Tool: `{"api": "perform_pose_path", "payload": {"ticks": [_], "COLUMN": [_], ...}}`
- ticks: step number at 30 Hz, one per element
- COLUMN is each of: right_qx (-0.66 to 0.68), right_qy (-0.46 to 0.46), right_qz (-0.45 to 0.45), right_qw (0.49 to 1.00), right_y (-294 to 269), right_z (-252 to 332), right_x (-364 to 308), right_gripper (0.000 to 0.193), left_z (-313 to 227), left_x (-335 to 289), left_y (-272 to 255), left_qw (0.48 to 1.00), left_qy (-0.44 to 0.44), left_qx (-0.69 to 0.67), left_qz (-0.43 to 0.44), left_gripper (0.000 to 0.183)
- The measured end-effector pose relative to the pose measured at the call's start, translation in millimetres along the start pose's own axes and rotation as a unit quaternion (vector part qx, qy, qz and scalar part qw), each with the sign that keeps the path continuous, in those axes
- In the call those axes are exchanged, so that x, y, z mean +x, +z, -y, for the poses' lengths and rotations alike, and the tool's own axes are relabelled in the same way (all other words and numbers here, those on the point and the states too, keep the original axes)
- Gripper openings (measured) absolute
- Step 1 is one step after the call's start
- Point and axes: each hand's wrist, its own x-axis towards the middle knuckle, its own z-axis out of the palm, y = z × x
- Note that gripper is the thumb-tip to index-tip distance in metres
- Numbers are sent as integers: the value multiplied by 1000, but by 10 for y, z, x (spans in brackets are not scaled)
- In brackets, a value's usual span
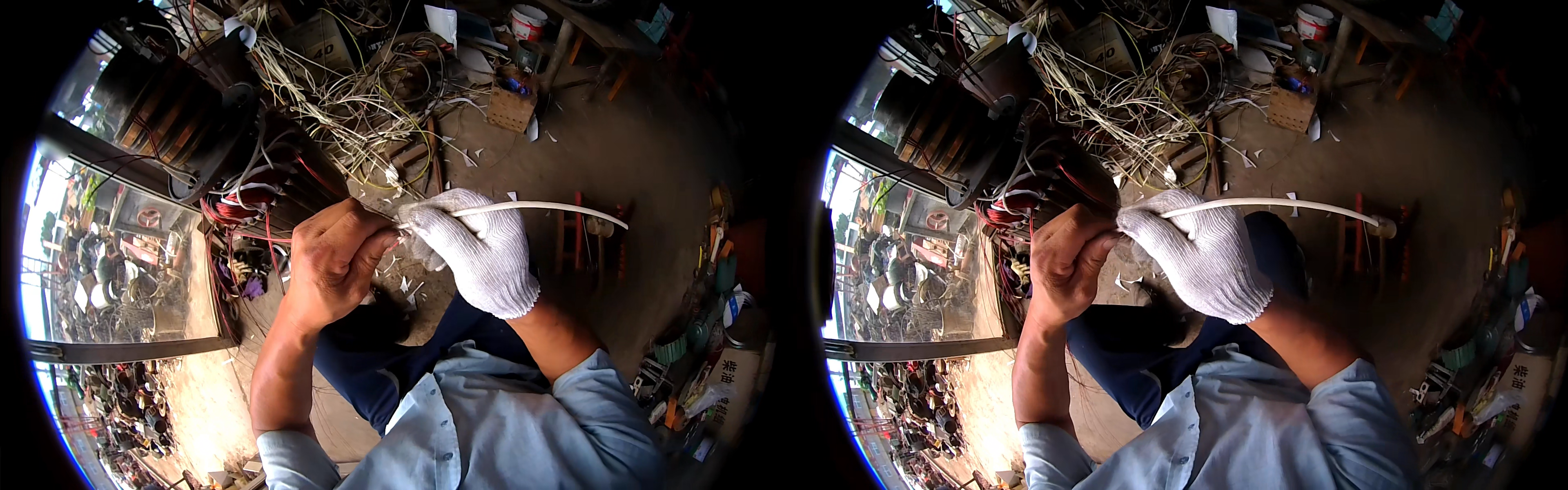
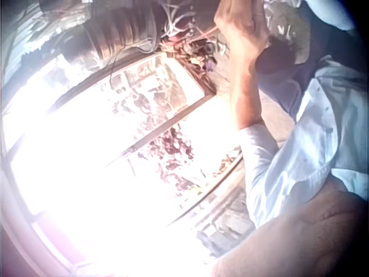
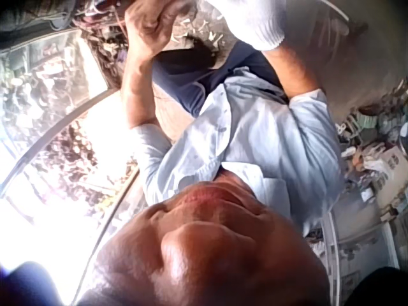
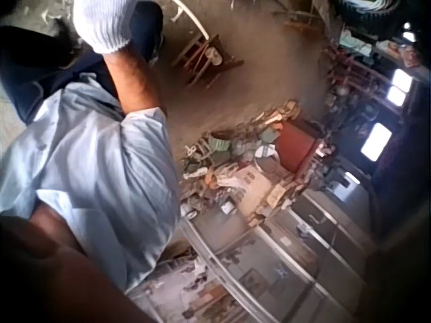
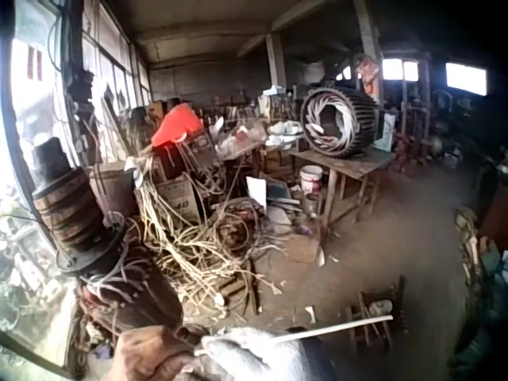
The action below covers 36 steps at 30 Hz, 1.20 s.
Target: The person rewinds an electric motor stator by hand. They insert white insulation strips into the slots and feed red copper wires through them, then use shears to cut a wire bundle.
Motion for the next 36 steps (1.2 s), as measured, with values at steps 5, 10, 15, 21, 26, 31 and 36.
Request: {"api": "perform_pose_path", "payload": {"ticks": [5,10,15,21,26,31,36], "right_qx": [2,15,24,3,5,-7,353], "right_qy": [31,-42,17,-4,-42,-97,-156], "right_qz": [3,-1,-31,-17,-15,-36,-95], "right_qw": [1000,999,999,1000,999,995,918], "right_y": [-139,-130,-148,-345,-560,-853,-1561], "right_z": [9,-88,55,44,47,21,219], "right_x": [-64,-57,-77,-145,-160,-196,-210], "right_gripper": [17,15,15,13,13,12,39], "left_z": [-33,-30,-22,-27,-24,-12,-16], "left_x": [-16,-27,-44,-49,-28,-57,-24], "left_y": [-9,1,-14,-38,-36,-61,-148], "left_qw": [999,999,999,998,995,994,995], "left_qy": [-18,-25,-27,-36,-56,-71,-64], "left_qx": [15,6,-4,-20,-44,-49,-52], "left_qz": [35,30,27,44,65,70,47], "left_gripper": [12,11,10,10,10,10,10]}}
